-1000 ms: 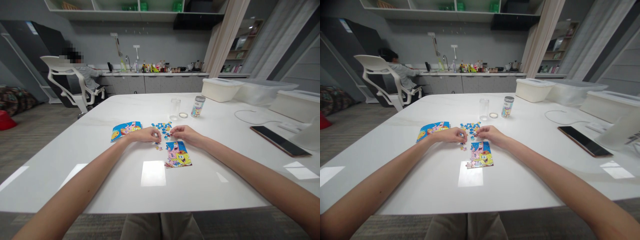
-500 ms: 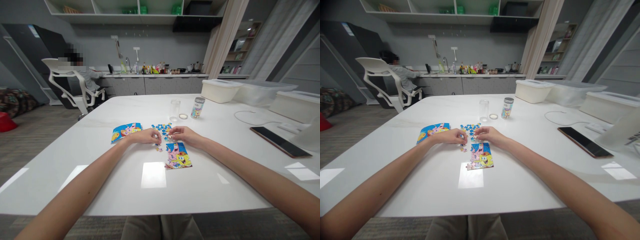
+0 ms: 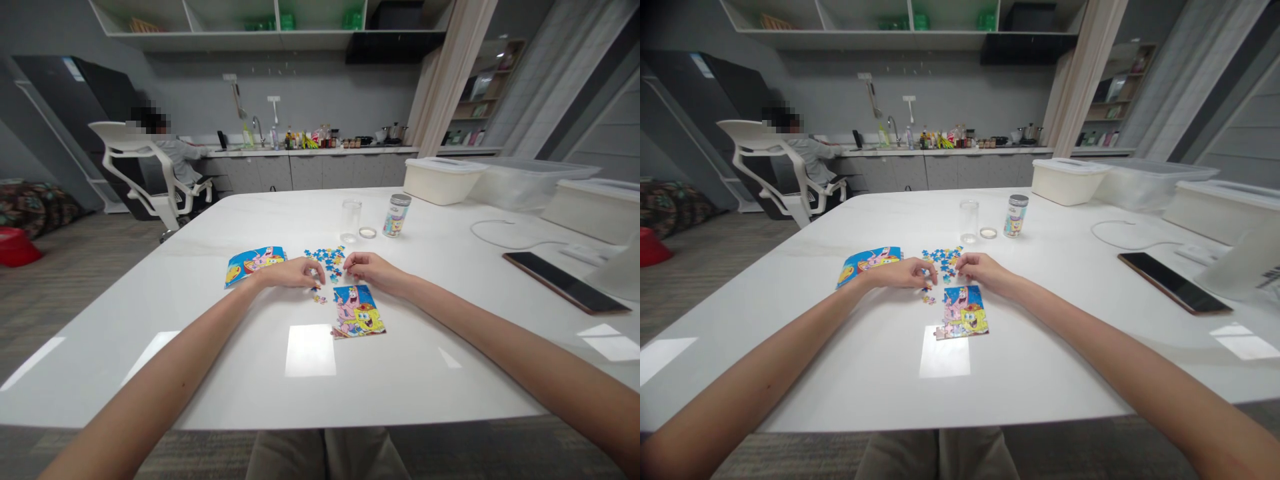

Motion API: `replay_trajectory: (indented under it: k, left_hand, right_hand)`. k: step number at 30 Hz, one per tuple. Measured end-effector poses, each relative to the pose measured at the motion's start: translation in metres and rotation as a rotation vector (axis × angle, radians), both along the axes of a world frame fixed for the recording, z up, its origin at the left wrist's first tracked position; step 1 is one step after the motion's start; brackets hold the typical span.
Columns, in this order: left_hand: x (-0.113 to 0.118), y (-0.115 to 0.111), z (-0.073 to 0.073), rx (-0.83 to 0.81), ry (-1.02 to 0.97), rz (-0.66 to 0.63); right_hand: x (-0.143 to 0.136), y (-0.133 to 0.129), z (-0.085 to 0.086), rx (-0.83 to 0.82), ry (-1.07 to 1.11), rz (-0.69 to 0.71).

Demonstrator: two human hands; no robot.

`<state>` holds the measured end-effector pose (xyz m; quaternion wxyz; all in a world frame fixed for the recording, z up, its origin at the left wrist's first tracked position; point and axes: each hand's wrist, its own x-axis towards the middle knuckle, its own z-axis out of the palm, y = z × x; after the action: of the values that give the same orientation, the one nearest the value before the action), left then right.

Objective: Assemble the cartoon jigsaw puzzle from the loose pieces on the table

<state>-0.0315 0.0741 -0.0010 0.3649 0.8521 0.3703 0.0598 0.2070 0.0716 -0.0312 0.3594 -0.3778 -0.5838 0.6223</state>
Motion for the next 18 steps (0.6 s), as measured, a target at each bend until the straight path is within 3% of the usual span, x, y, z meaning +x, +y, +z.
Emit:
replay_trajectory:
  k: [5, 18]
  left_hand:
    - [-0.0006, -0.0047, 0.0068, -0.044, 0.022, -0.021]
    - [0.0018, -0.0067, 0.008, -0.103, 0.027, 0.0]
  right_hand:
    - [-0.0003, 0.0004, 0.0003, -0.026, -0.001, 0.005]
    - [-0.0001, -0.001, 0.0004, 0.0, -0.019, 0.055]
